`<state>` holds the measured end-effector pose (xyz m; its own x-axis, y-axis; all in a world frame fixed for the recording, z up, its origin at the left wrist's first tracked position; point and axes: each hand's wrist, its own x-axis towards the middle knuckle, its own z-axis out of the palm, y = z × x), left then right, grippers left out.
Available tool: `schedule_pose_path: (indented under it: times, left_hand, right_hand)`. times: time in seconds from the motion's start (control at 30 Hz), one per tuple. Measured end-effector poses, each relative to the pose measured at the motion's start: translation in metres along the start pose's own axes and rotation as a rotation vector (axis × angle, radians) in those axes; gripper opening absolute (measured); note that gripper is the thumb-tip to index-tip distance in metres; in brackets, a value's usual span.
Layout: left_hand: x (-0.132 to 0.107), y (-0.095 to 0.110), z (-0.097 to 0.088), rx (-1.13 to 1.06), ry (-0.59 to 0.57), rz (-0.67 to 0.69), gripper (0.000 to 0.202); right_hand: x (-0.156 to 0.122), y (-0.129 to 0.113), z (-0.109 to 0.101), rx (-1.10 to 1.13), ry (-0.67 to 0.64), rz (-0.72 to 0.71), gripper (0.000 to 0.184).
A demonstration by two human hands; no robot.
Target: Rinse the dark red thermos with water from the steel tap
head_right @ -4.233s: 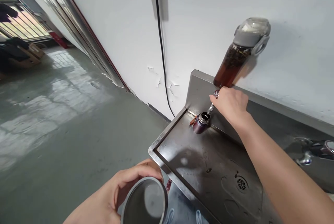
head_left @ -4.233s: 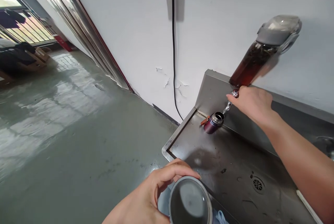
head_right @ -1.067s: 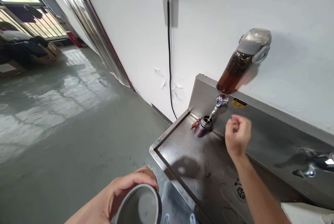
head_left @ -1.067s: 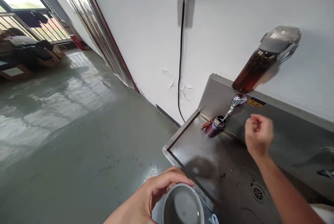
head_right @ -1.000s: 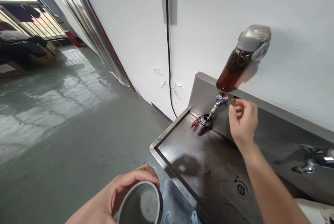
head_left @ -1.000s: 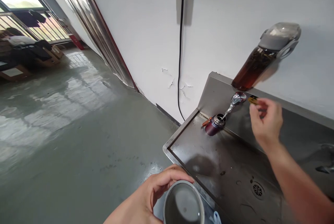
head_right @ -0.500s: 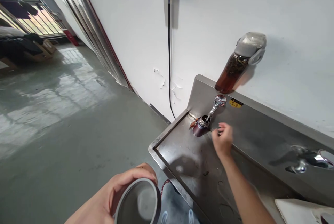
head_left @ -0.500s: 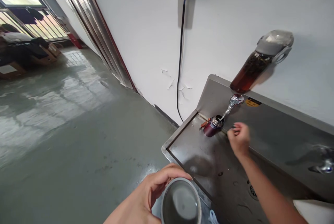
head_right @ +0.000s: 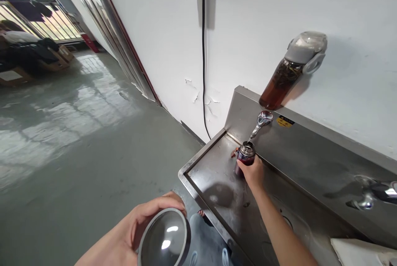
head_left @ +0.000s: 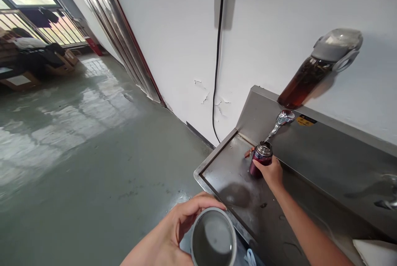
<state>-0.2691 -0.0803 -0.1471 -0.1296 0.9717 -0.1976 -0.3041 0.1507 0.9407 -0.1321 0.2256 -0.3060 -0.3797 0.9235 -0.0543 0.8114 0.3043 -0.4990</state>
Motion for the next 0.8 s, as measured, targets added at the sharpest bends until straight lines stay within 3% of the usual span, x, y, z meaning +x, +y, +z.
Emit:
schedule_pose_path:
  times: [0.17, 0.3, 0.6, 0.8]
  left_hand:
    - [0.009, -0.006, -0.002, -0.006, -0.026, 0.032, 0.082]
    - [0.017, -0.002, 0.004, 0.005, -0.105, 0.053, 0.083]
    - [0.017, -0.001, 0.01, -0.001, -0.132, 0.037, 0.079]
    - [0.011, -0.003, 0.012, -0.037, -0.111, 0.021, 0.08]
  right_hand:
    - [-0.036, 0.033, -0.066, -0.287, -0.306, 0.004, 0.028]
    - [-0.045, 0.039, -0.105, -0.56, -0.495, 0.023, 0.02]
    - [-0.037, 0.02, -0.134, -1.088, -0.754, 0.06, 0.014]
    - [-0.024, 0.013, -0.15, -0.992, -0.655, -0.014, 0.018]
